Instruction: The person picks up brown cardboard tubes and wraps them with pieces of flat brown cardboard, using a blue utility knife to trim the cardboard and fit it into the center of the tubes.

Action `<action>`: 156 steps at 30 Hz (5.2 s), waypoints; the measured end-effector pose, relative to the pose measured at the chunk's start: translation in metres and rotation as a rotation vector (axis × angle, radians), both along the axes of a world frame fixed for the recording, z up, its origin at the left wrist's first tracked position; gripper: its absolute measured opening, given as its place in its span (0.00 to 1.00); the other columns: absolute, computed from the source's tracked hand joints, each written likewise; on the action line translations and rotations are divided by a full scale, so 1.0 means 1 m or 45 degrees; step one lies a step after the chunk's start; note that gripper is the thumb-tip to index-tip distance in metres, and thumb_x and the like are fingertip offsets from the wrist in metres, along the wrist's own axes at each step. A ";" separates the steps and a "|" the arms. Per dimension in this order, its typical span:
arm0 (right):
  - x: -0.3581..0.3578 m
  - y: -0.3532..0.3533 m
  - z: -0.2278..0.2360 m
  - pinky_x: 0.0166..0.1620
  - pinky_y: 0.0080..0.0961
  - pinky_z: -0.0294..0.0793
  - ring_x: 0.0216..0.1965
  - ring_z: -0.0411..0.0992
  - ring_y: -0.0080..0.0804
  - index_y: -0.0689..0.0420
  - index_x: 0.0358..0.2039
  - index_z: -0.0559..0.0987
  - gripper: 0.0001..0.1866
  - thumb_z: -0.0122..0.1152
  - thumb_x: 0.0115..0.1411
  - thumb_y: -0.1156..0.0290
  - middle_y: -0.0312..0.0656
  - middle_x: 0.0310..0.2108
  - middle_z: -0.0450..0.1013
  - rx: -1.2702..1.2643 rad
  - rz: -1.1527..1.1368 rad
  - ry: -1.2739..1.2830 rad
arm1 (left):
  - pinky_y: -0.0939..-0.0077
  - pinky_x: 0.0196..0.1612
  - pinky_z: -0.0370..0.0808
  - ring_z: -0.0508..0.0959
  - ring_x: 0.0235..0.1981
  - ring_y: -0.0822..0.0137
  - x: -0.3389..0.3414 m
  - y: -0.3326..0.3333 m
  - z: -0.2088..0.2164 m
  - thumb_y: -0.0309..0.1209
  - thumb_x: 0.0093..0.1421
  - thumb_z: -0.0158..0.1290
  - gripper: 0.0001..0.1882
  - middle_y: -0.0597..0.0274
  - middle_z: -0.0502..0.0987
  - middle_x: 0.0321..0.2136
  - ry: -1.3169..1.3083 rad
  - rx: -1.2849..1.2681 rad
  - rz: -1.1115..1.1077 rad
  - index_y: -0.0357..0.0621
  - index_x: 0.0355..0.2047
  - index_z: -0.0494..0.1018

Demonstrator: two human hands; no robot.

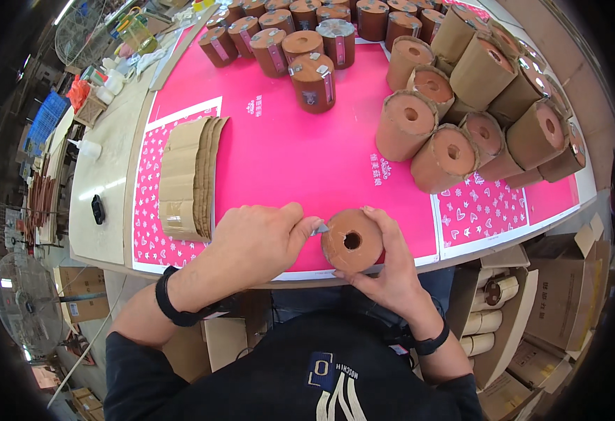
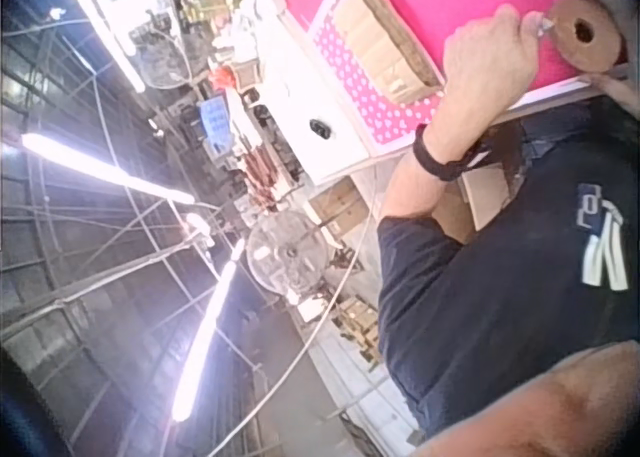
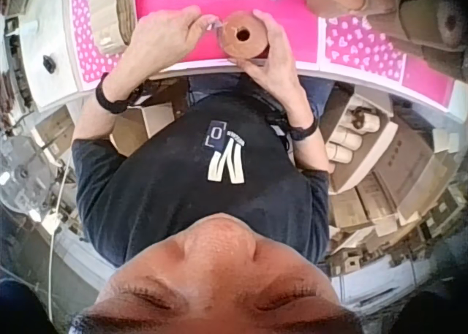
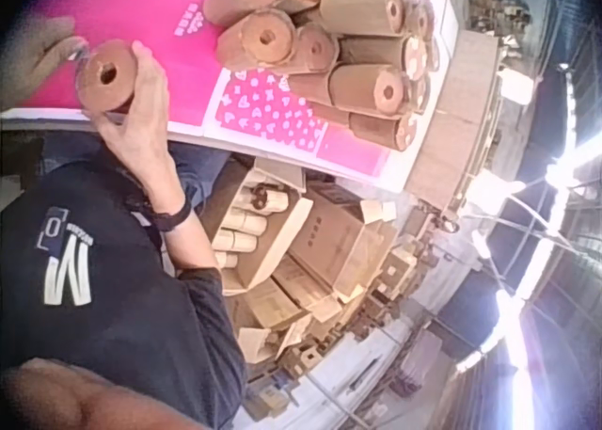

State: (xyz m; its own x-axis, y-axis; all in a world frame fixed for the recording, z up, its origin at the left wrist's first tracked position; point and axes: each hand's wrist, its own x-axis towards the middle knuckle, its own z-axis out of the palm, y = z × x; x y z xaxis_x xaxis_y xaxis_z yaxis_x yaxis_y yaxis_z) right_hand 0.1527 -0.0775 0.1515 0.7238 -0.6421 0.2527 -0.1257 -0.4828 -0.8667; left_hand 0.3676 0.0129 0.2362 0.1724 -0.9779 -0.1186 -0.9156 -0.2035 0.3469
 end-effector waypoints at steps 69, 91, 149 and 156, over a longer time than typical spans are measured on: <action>0.010 0.009 -0.008 0.55 0.40 0.74 0.54 0.72 0.49 0.58 0.62 0.65 0.50 0.85 0.40 0.69 0.51 0.54 0.69 -0.039 -0.072 -0.083 | 0.52 0.21 0.69 0.75 0.17 0.45 -0.014 0.022 0.001 0.44 0.70 0.51 0.21 0.51 0.70 0.13 0.062 0.043 0.027 0.42 0.24 0.69; 0.012 0.015 -0.014 0.55 0.43 0.71 0.53 0.70 0.53 0.58 0.63 0.62 0.54 0.86 0.38 0.69 0.51 0.52 0.68 -0.150 -0.132 -0.097 | 0.52 0.22 0.70 0.76 0.19 0.43 -0.024 0.028 0.006 0.44 0.71 0.51 0.20 0.49 0.72 0.15 0.149 0.116 -0.014 0.42 0.26 0.71; 0.036 0.017 0.008 0.42 0.34 0.68 0.46 0.68 0.40 0.60 0.37 0.75 0.13 0.59 0.57 0.64 0.44 0.41 0.69 -0.569 -0.380 -0.159 | 0.64 0.62 0.68 0.69 0.60 0.59 0.008 0.025 -0.105 0.35 0.52 0.71 0.49 0.48 0.68 0.60 0.631 -0.289 0.041 0.33 0.68 0.56; -0.037 -0.014 0.016 0.42 0.49 0.73 0.46 0.76 0.49 0.60 0.42 0.73 0.14 0.56 0.59 0.65 0.50 0.40 0.77 -0.196 0.156 -0.123 | 0.63 0.67 0.65 0.67 0.64 0.58 -0.042 0.019 -0.060 0.36 0.51 0.74 0.51 0.47 0.67 0.64 0.679 -0.221 0.258 0.32 0.69 0.57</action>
